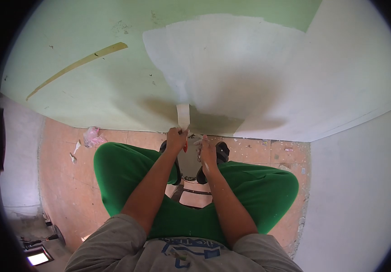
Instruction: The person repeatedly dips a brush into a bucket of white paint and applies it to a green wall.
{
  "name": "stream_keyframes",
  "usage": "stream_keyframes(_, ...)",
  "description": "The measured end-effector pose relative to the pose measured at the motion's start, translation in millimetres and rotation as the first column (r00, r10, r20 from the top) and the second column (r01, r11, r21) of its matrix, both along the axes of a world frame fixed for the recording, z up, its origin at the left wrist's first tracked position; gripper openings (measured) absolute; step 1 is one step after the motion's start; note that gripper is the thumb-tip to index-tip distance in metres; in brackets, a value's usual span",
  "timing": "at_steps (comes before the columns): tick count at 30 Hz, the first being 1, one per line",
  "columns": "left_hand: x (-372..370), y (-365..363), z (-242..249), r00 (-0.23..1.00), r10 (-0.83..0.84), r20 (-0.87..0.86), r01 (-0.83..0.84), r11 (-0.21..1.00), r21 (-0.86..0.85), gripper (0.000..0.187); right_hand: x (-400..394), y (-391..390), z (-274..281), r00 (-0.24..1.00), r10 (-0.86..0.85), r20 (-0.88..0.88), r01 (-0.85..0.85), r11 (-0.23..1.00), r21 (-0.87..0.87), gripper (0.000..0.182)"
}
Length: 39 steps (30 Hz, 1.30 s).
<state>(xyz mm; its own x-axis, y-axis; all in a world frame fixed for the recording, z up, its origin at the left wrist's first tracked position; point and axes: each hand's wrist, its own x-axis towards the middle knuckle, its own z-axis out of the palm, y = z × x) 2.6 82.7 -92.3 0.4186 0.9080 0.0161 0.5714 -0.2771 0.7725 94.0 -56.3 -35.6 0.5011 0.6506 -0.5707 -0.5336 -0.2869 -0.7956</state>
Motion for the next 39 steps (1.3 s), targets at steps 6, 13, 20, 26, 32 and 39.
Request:
stream_keyframes(6, 8, -47, 27, 0.914, 0.262, 0.311, -0.123, 0.907, -0.403, 0.023, -4, 0, -8, 0.997, 0.023, 0.073, -0.023, 1.000, -0.005, 0.043)
stream_keyframes(13, 20, -50, 63, 0.878, 0.148, 0.455, -0.217, 0.971, 0.103, 0.018, -2, 0, -12, 0.991, -0.100, 0.085, 0.099, 0.995, 0.018, 0.043)
stream_keyframes(20, 26, -21, 90, 0.682, 0.118, 0.722, -0.155, 0.988, -0.015, 0.031, 2, -1, -27, 0.979, -0.099, 0.177, 0.096, 0.995, 0.029, 0.048)
stream_keyframes(26, 21, -8, 82, 0.728, 0.010, 0.685, -0.118, 0.987, 0.112, 0.029, -1, 3, -13, 0.986, -0.099, 0.134, 0.103, 0.994, -0.026, 0.049)
stream_keyframes(32, 21, -14, 98, 0.823, 0.043, 0.566, -0.123, 0.987, 0.104, 0.029, 0, 5, -23, 0.987, -0.074, 0.140, 0.075, 0.997, -0.001, 0.048)
stream_keyframes(39, 27, -9, 106, 0.713, 0.018, 0.701, -0.102, 0.992, 0.078, 0.023, -1, 2, -22, 0.988, -0.075, 0.132, 0.078, 0.997, -0.021, 0.049)
